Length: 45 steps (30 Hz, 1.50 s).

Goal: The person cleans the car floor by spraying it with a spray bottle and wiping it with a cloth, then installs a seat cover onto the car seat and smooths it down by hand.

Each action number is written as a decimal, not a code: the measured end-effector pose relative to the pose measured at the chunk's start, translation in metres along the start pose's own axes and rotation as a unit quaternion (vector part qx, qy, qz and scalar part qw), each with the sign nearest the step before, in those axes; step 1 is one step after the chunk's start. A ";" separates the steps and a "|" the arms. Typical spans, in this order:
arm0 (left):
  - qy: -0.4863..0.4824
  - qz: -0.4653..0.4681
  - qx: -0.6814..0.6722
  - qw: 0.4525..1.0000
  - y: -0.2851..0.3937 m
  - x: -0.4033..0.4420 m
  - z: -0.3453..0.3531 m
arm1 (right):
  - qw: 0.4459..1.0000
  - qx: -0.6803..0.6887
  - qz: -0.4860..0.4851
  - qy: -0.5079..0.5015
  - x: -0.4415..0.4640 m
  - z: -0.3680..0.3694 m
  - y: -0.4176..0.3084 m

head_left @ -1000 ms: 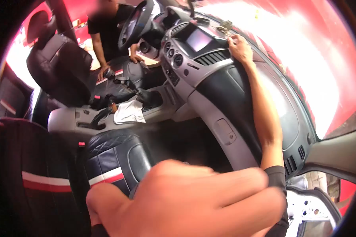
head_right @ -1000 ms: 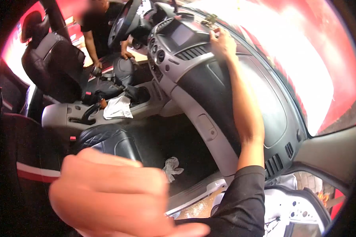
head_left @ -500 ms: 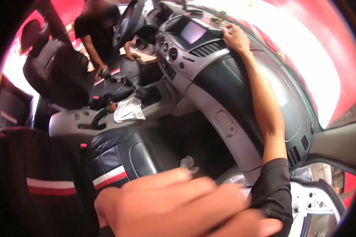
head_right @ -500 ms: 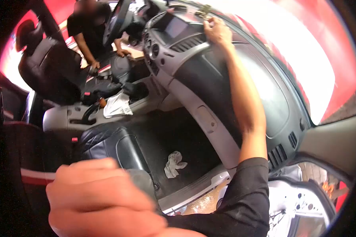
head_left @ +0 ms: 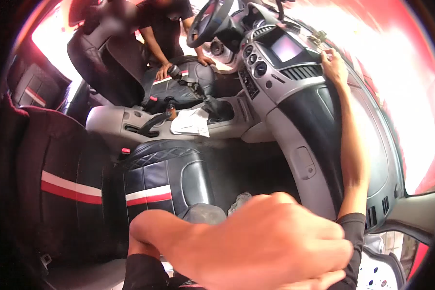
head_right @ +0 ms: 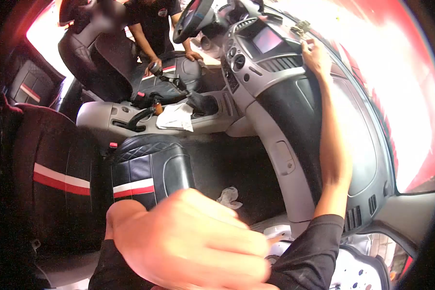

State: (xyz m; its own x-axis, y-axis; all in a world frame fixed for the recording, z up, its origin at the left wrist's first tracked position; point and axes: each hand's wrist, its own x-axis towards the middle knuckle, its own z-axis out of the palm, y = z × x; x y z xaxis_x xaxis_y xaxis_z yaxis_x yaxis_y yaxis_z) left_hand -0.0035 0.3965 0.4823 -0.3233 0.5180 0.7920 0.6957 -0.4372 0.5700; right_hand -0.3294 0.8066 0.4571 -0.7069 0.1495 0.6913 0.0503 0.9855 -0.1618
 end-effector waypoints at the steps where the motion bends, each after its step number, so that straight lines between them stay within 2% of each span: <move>1: -0.017 -0.023 -0.001 1.000 0.004 0.000 -0.006 | 1.000 -0.003 0.020 -0.012 -0.006 -0.010 -0.012; 2: -0.034 -0.046 -0.002 0.998 0.008 -0.001 -0.012 | 1.000 -0.001 0.022 -0.013 -0.010 -0.013 -0.008; 3: -0.016 0.001 0.011 1.000 0.003 0.000 -0.007 | 1.000 0.009 0.019 -0.014 -0.008 -0.011 -0.005; 5: -0.034 -0.011 -0.083 0.996 0.002 0.005 0.010 | 1.000 0.024 0.005 0.010 0.002 0.009 0.003; 6: -0.038 -0.021 -0.140 0.989 0.002 0.005 0.017 | 0.999 0.016 0.029 -0.041 0.003 0.000 -0.004; 9: -0.043 -0.006 -0.207 0.977 -0.004 -0.002 0.019 | 1.000 0.013 -0.005 0.012 0.005 0.010 0.009; 13: -0.034 -0.058 -0.087 0.994 0.003 -0.015 0.002 | 1.000 0.011 0.024 -0.011 -0.008 -0.010 -0.015; 15: -0.037 -0.044 -0.079 0.995 0.003 -0.010 0.009 | 1.000 -0.003 0.028 -0.005 -0.007 -0.011 -0.013; 20: -0.079 -0.050 -0.163 0.982 0.007 -0.001 0.028 | 0.999 0.041 0.009 -0.018 0.001 0.005 0.000; 22: -0.052 -0.030 -0.166 0.984 0.001 -0.009 0.021 | 1.000 0.025 0.003 0.009 -0.001 0.005 0.000; 25: -0.047 -0.073 -0.131 0.988 0.006 -0.023 -0.001 | 1.000 0.014 0.014 -0.007 -0.004 -0.004 -0.009; 28: -0.049 -0.062 -0.140 0.987 0.001 -0.024 0.005 | 0.999 0.007 0.030 -0.011 -0.001 0.001 -0.005; 31: -0.054 -0.039 -0.230 0.971 0.006 -0.012 0.027 | 0.999 0.045 0.003 -0.017 0.010 0.019 0.009; 37: -0.060 -0.092 -0.207 0.972 0.007 -0.025 0.000 | 1.000 0.013 0.017 -0.013 -0.005 -0.006 -0.010; 40: -0.086 -0.065 -0.163 0.981 0.000 -0.035 -0.002 | 1.000 0.013 0.008 -0.005 -0.002 0.000 -0.004; 42: -0.142 -0.043 -0.196 0.969 -0.011 -0.032 0.002 | 1.000 0.007 0.001 0.002 0.000 0.005 0.001; 43: -0.086 -0.010 -0.223 0.971 -0.018 -0.036 0.020 | 1.000 0.014 -0.004 0.002 0.001 0.005 0.004; 44: -0.074 0.027 -0.259 0.963 -0.024 -0.031 0.029 | 1.000 0.017 -0.012 0.009 0.004 0.010 0.008; 45: -0.111 -0.050 -0.275 0.954 -0.001 -0.020 0.016 | 0.999 0.032 0.011 -0.011 0.003 0.008 -0.001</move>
State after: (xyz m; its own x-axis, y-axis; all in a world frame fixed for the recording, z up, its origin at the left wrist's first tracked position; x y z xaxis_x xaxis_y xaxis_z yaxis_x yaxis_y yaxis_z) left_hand 0.0128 0.3987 0.4625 -0.1840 0.6941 0.6960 0.2066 -0.6650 0.7177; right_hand -0.3376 0.8054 0.4534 -0.7215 0.1684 0.6717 0.0204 0.9747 -0.2225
